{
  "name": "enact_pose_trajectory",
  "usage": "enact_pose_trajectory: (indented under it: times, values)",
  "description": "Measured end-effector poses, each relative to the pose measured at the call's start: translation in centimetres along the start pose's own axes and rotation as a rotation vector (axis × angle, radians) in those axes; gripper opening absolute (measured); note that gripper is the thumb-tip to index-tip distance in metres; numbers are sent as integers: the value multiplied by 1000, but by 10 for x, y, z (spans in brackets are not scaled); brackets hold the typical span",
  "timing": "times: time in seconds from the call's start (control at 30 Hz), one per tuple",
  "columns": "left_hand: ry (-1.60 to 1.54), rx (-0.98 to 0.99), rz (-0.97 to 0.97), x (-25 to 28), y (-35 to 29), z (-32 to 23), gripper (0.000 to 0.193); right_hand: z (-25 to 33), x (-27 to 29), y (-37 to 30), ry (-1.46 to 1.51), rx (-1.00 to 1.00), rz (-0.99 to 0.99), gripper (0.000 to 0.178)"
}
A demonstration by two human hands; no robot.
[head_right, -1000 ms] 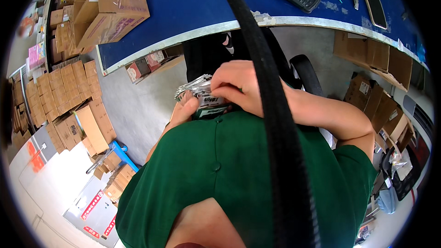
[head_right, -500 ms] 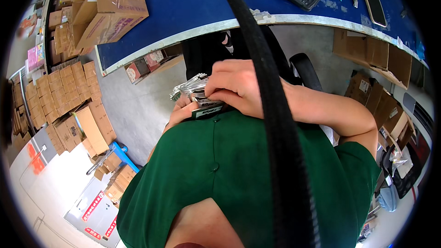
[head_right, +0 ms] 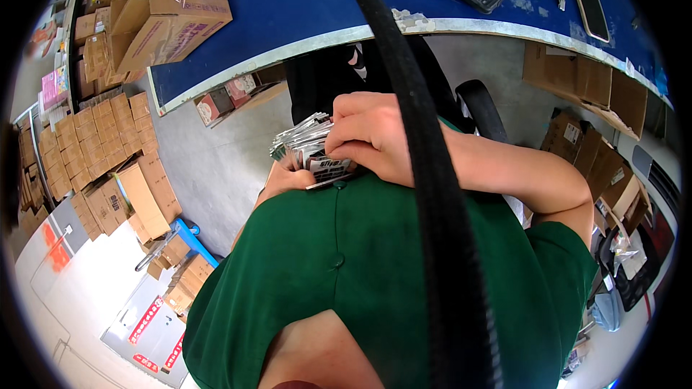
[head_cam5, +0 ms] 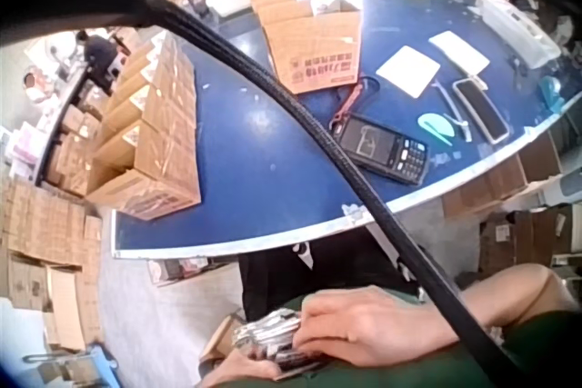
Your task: The person scans small packaged items with a handheld barcode scanner and places them into cardboard dividers on a blue table. They repeatedly pick up items, scan them, and organize them into specific compartments.
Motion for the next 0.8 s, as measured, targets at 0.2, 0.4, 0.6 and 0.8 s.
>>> enact_pose_trajectory:
  times: [0.2,0.4,0.6,0.8]
  values:
    - [76,62,-158,-4,-6,-1,61,3,0,-2,-15,17,-53,10]
    - [34,59,-16,-7,0,-2,76,9,2,-2,-101,17,-139,10]
    - [-18,72,-15,-8,1,-1,77,8,1,-4,-95,11,-140,10]
    - [17,30,48,-9,2,-2,77,5,2,-5,-46,-130,-156,10]
Point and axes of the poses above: each hand's wrist, its own y-axis towards the middle knuckle, its own x-axis out of the back of the hand, z = x × y, the point moved 2 cm from there along y, towards the middle knuckle, and after that the axes turned 1 degree about x, right-handed, at the moved point
